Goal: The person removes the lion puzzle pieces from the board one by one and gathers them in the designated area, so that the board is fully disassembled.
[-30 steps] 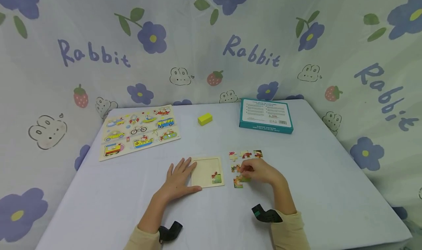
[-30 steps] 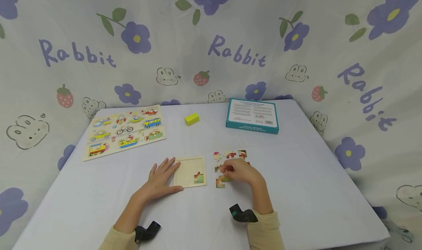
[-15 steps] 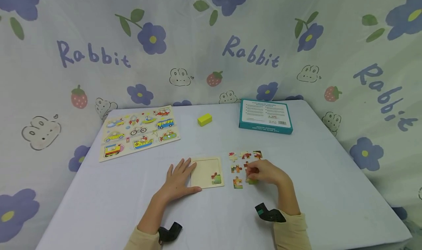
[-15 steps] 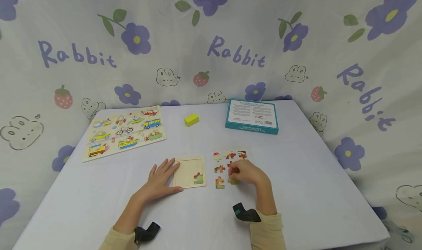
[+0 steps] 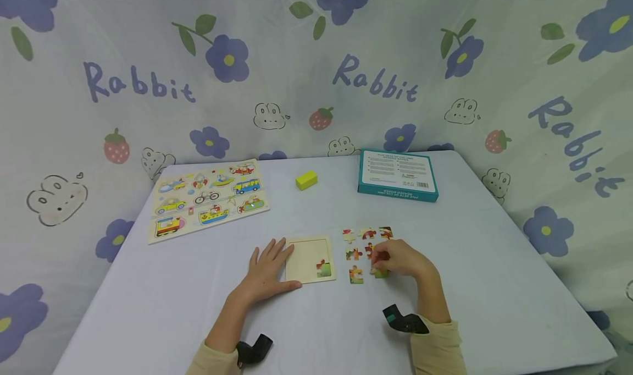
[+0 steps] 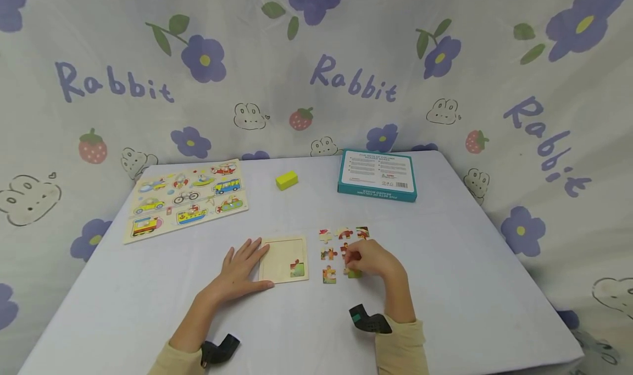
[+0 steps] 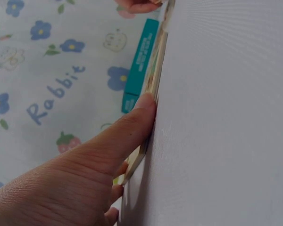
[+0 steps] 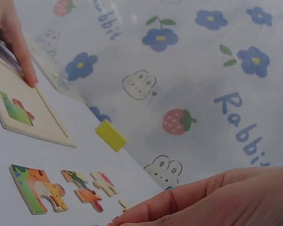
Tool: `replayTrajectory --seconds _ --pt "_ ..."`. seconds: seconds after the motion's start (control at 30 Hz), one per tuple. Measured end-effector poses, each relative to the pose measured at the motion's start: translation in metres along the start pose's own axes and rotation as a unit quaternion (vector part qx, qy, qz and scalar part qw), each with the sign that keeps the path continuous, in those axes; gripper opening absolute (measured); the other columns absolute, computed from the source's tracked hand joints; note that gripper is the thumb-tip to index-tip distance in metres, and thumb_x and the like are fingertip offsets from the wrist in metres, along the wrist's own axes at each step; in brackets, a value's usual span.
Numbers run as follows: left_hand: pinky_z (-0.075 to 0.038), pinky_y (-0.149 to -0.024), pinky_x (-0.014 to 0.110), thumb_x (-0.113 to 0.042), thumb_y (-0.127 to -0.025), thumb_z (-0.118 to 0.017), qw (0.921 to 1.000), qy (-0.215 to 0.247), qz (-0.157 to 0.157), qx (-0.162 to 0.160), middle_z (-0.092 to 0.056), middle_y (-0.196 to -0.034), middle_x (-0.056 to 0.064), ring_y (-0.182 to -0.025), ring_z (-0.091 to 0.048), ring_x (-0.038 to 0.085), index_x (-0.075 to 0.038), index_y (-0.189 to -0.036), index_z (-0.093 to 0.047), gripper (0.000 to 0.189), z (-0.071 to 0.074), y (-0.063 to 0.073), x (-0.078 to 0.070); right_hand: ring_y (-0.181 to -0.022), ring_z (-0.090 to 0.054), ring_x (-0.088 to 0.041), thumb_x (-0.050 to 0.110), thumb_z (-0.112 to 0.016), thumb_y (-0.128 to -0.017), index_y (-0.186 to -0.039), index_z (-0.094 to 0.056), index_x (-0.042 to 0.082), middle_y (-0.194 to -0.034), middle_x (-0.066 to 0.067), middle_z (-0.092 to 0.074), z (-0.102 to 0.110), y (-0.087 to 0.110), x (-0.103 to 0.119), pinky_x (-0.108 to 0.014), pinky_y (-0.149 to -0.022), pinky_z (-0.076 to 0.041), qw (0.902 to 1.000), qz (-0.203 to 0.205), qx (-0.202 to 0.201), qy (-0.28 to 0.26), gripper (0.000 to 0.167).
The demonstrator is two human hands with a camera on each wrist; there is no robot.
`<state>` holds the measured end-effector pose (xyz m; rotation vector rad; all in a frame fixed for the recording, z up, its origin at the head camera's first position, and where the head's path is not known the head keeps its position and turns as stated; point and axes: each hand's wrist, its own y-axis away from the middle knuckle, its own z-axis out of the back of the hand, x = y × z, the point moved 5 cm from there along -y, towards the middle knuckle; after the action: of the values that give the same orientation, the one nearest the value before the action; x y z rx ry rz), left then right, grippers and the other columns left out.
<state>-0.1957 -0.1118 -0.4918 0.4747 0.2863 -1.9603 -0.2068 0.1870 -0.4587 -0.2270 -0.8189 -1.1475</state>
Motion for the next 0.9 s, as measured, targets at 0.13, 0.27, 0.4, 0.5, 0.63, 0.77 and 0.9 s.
replayTrajectory --seconds 0.13,0.27,0.4,0.5,0.63,0.77,0.9 --pt "-0.001 -0.104 0.059 -0.062 -0.07 -0.066 1.0 0.004 -0.003 -0.001 -0.023 -0.149 0.012 -0.137 -0.011 0.033 -0.012 -0.141 -0.036 0.092 0.0 0.0 0.0 -0.065 -0.05 -0.014 0.006 -0.067 -0.082 -0.08 -0.064 0.007 -0.069 0.002 -0.057 -0.001 -0.001 -0.001 -0.028 -0.058 -0.044 1.0 -0.003 -0.004 -0.004 0.004" --pt "-0.001 -0.104 0.059 -0.062 -0.07 -0.066 1.0 0.005 -0.004 -0.001 -0.022 -0.149 0.012 -0.137 -0.011 0.033 -0.012 -0.142 -0.036 0.092 -0.001 0.0 0.001 -0.064 -0.05 -0.013 0.006 -0.067 -0.082 -0.08 -0.064 0.008 -0.069 0.003 -0.056 -0.002 -0.002 0.0 -0.027 -0.058 -0.045 0.9999 0.002 -0.01 0.002 0.004" --pt "-0.001 -0.104 0.059 -0.063 -0.07 -0.065 1.0 0.002 -0.003 0.0 -0.022 -0.15 0.011 -0.138 -0.01 0.032 -0.013 -0.142 -0.035 0.093 0.0 0.0 0.001 -0.064 -0.05 -0.013 0.005 -0.067 -0.082 -0.08 -0.063 0.009 -0.069 0.003 -0.055 -0.001 -0.001 0.003 -0.027 -0.057 -0.046 0.9998 0.005 -0.021 0.005 0.005" --pt "-0.001 -0.104 0.059 -0.063 -0.07 -0.065 1.0 -0.002 -0.002 0.001 -0.021 -0.15 0.011 -0.138 -0.01 0.032 -0.013 -0.142 -0.035 0.093 0.0 0.0 0.002 -0.063 -0.051 -0.013 0.005 -0.067 -0.082 -0.08 -0.063 0.008 -0.068 0.003 -0.055 0.0 -0.002 0.004 -0.027 -0.057 -0.046 0.9995 0.004 -0.03 0.004 0.006" --pt "-0.001 -0.104 0.059 -0.063 -0.07 -0.065 1.0 0.001 0.0 0.002 -0.021 -0.15 0.011 -0.138 -0.01 0.032 -0.013 -0.142 -0.035 0.093 0.0 0.0 0.003 -0.064 -0.05 -0.013 0.007 -0.068 -0.082 -0.083 -0.062 0.009 -0.068 0.003 -0.054 -0.001 -0.005 0.009 -0.026 -0.058 -0.046 0.9986 0.018 -0.046 0.019 0.006" --pt "0.0 -0.104 0.059 -0.064 -0.07 -0.065 1.0 0.003 0.0 0.003 -0.021 -0.15 0.011 -0.138 -0.01 0.032 -0.013 -0.142 -0.035 0.093 -0.001 0.0 0.003 -0.069 -0.049 -0.012 0.008 -0.068 -0.082 -0.087 -0.064 0.011 -0.072 0.006 -0.053 -0.006 -0.009 0.019 -0.025 -0.06 -0.044 0.9972 0.039 -0.058 0.027 0.007" --pt "0.0 -0.104 0.059 -0.064 -0.07 -0.064 1.0 0.0 -0.001 0.002 -0.021 -0.15 0.01 -0.138 -0.01 0.032 -0.013 -0.142 -0.035 0.093 -0.001 -0.001 0.003 -0.07 -0.048 -0.013 0.009 -0.068 -0.082 -0.087 -0.064 0.011 -0.074 0.007 -0.053 -0.012 -0.012 0.029 -0.024 -0.059 -0.044 0.9956 0.057 -0.068 0.031 0.007"
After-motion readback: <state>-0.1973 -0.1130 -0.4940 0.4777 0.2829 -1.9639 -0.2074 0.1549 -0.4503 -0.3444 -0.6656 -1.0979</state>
